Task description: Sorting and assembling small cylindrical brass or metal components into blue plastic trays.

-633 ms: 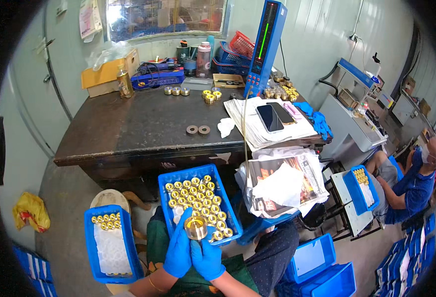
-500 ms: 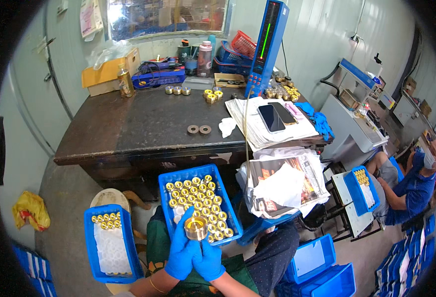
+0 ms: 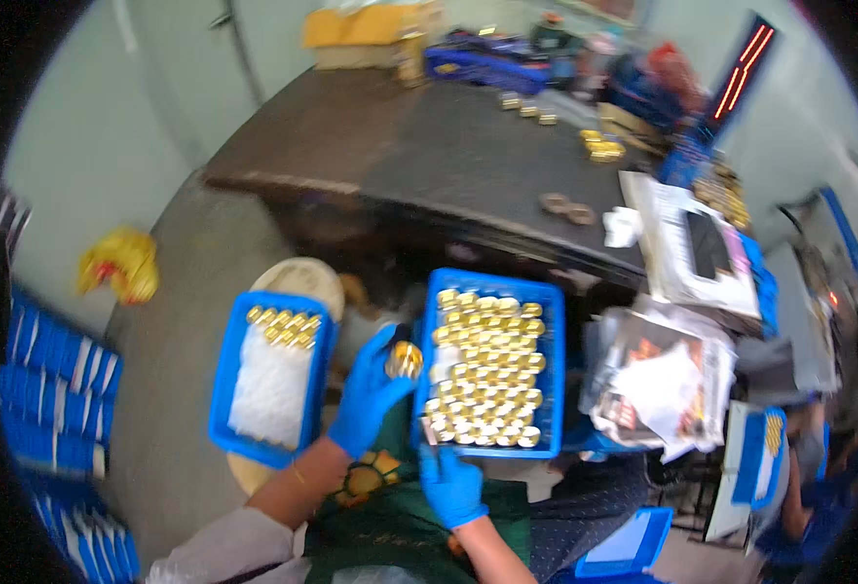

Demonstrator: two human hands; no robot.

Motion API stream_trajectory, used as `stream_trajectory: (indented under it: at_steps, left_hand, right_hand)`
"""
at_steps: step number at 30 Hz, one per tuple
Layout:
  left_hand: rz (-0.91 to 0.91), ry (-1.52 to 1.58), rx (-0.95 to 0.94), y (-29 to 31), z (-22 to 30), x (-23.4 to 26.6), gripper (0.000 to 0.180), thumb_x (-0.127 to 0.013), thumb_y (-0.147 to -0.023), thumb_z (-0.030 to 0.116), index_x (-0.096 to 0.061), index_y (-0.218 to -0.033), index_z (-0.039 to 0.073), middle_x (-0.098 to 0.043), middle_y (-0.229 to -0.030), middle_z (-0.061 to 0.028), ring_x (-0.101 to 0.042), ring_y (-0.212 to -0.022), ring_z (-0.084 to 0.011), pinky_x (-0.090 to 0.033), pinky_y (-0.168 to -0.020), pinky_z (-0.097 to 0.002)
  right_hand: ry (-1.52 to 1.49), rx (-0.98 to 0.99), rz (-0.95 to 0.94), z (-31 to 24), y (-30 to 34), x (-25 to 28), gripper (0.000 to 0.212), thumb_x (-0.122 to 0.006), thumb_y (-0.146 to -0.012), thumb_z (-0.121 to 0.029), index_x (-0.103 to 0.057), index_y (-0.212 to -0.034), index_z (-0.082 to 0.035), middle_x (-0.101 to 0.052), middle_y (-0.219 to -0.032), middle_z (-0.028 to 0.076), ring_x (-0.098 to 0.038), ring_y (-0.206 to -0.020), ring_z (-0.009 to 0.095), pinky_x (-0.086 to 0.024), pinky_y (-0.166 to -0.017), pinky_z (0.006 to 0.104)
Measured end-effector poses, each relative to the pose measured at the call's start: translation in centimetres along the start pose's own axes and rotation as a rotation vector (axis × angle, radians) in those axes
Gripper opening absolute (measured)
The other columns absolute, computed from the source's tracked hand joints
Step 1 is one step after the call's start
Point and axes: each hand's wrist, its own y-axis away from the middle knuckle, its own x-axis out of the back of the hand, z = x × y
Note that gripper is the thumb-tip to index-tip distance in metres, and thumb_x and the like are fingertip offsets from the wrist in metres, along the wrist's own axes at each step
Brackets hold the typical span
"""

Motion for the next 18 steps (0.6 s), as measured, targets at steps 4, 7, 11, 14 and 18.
stream_trajectory:
  at_steps: [4,7,11,14,18]
  left_hand:
    - [0.256,-0.793,-0.15,-2.1,-2.2,15.1,0.046,-0.061,-0.073,0.006,-0.046,-0.116,0.002,-0.049,-0.111,-0.0136,-0.049,-0.104,-0.0223,-0.04,-0.09,-0.031]
    - [0.392,-1.308,-0.087,-2.0,-1.2,23.5,0.056,-0.061,-0.066,0.004,-0.042,-0.119,0.001,-0.051,-0.109,-0.0219,-0.052,-0.097,-0.0351,-0.043,-0.085,-0.0378]
    - [0.494,-1.454,-0.06,-2.2,-1.7,29.9,0.059,-0.059,-0.067,0.002,-0.038,-0.122,0.001,-0.048,-0.114,-0.0236,-0.047,-0.104,-0.0377,-0.041,-0.088,-0.0385]
    - [0.463,-1.47,0.063,-2.8,-4.2,32.4,0.05,-0.052,-0.079,0.01,-0.036,-0.125,0.001,-0.047,-0.118,-0.0228,-0.044,-0.111,-0.0344,-0.039,-0.091,-0.0369]
    - [0.696,-0.781,0.179,-4.2,-5.6,32.9,0.044,-0.029,-0.093,0.029,-0.039,-0.123,-0.002,-0.048,-0.12,-0.0169,-0.047,-0.109,-0.0249,-0.037,-0.092,-0.0326]
  right_hand:
    - [-0.213,-0.147,-0.018,0.2,-0.2,-0.1,0.024,-0.054,-0.085,-0.022,-0.057,-0.073,0.0,-0.052,-0.056,0.022,-0.053,-0.048,0.035,-0.04,-0.043,0.0388]
    - [-0.341,-0.186,-0.022,1.9,0.1,-1.0,0.024,-0.053,-0.086,-0.021,-0.058,-0.076,0.001,-0.055,-0.057,0.017,-0.053,-0.049,0.023,-0.04,-0.048,0.0358]
    - [-0.342,-0.231,-0.101,1.6,0.2,-0.7,0.022,-0.052,-0.086,-0.019,-0.059,-0.079,0.001,-0.056,-0.058,0.015,-0.053,-0.049,0.019,-0.04,-0.048,0.0348]
    - [-0.304,-0.035,-0.008,1.0,0.1,-0.6,0.022,-0.053,-0.085,-0.019,-0.058,-0.077,0.001,-0.055,-0.057,0.016,-0.053,-0.047,0.02,-0.04,-0.047,0.0345]
    - [-0.295,-0.16,-0.094,1.1,0.5,-0.2,0.02,-0.055,-0.084,-0.019,-0.058,-0.077,0.0,-0.053,-0.055,0.017,-0.052,-0.045,0.025,-0.04,-0.044,0.0353]
